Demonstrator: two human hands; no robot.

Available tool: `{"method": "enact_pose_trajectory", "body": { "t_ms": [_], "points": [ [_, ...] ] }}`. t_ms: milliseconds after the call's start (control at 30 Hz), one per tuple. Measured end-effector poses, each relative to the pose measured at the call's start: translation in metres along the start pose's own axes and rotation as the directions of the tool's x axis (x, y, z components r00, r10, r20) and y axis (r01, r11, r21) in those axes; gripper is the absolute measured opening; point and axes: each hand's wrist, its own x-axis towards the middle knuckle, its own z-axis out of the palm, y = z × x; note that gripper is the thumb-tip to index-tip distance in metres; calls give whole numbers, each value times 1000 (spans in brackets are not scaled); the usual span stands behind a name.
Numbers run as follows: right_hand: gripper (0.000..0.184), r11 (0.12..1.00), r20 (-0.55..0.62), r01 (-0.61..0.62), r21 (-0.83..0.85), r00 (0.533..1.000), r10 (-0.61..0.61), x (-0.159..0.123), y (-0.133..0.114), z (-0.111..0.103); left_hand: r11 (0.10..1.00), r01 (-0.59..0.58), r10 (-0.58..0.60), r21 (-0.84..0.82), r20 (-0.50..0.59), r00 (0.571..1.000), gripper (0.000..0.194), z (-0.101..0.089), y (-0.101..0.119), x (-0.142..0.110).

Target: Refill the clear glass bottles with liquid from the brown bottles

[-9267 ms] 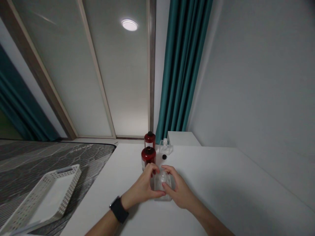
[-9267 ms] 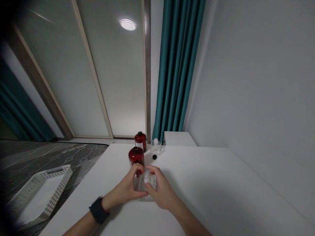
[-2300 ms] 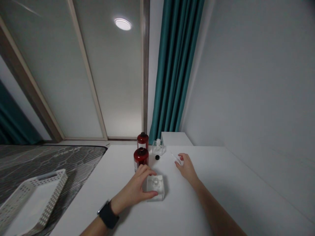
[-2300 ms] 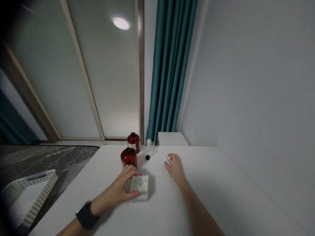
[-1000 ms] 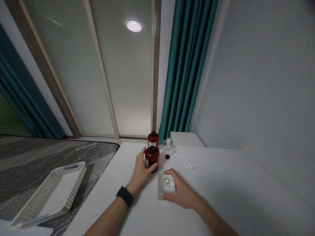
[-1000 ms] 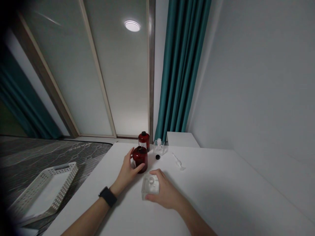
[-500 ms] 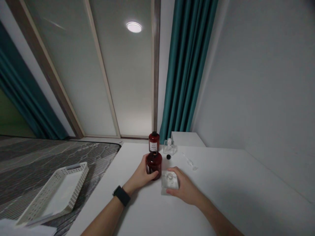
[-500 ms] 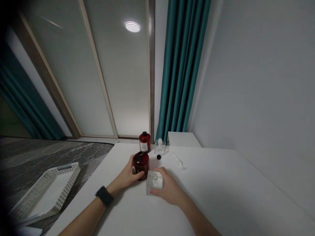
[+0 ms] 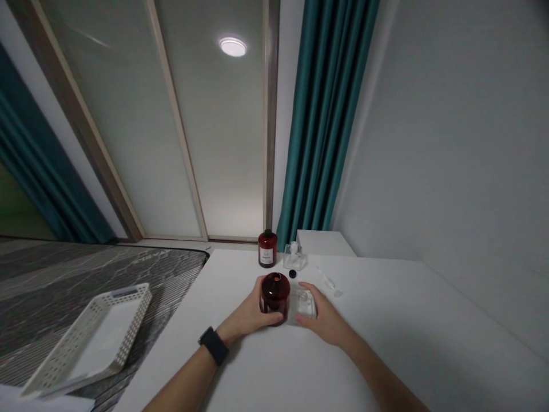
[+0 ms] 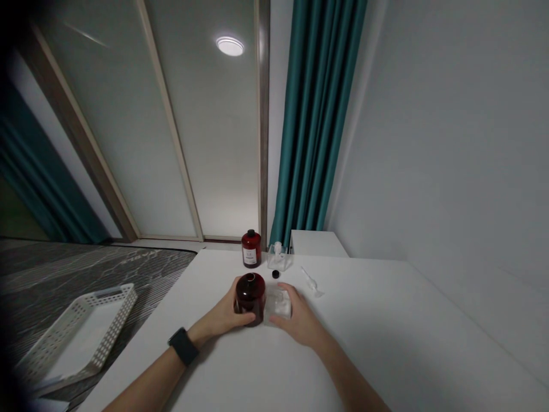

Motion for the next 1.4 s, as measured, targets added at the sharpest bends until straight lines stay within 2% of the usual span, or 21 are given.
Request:
{"method": "enact_pose_trajectory", "body": {
  "t_ms": [67, 133, 200, 300, 433, 567, 700, 833, 1100, 1233, 1400],
  "points": [
    [90, 994, -50, -64, -93, 997, 60, 1, 6, 3, 999, 25, -27, -46, -52, 998, 86, 6, -4, 1],
    [98, 985, -85, -68, -161, 995, 54, 2, 10, 5, 997, 33, -39, -64, -105, 994, 84, 10, -6, 1],
    [95, 982, -78, -40, -186, 997, 26, 3, 11, 6, 998, 25, -33, -62, -137, 990, 79, 13, -7, 2],
    [79, 983, -65, -43, -178, 997, 32, 2, 8, 6, 999, 3, -11, -48, -153, 988, 75, 14, -7, 2],
    [65, 996, -116, -57, -75, 992, 48, -1, -2, 6, 1000, -3, -1, -24, -171, 985, 73, 13, -5, 2],
    [62, 987, -61, -28, 159, 997, 38, -3, -14, 5, 999, 6, -12, -47, -147, 989, 76, 12, -5, 0],
    [80, 929, -28, -37, 369, 998, 51, -4, -24, 3, 994, -2, -13, -109, -134, 991, 82, 13, -6, -2],
    [94, 868, 7, -35, 495, 999, 36, -9, -34, 4, 988, -34, 4, -151, -192, 981, 89, 19, 1, -2],
    [107, 835, -54, 75, 545, 997, -55, -20, -45, 8, 997, -40, 23, -59, -267, 963, 70, 28, 26, -7],
    [109, 830, -75, 127, 543, 992, -102, -23, -44, 11, 996, -81, 70, -28, -277, 958, 66, 29, 27, -8],
    [106, 827, -77, 110, 551, 994, -81, -22, -40, 12, 997, -80, 71, -21, -280, 957, 65, 28, 27, -7]
  ]
}}
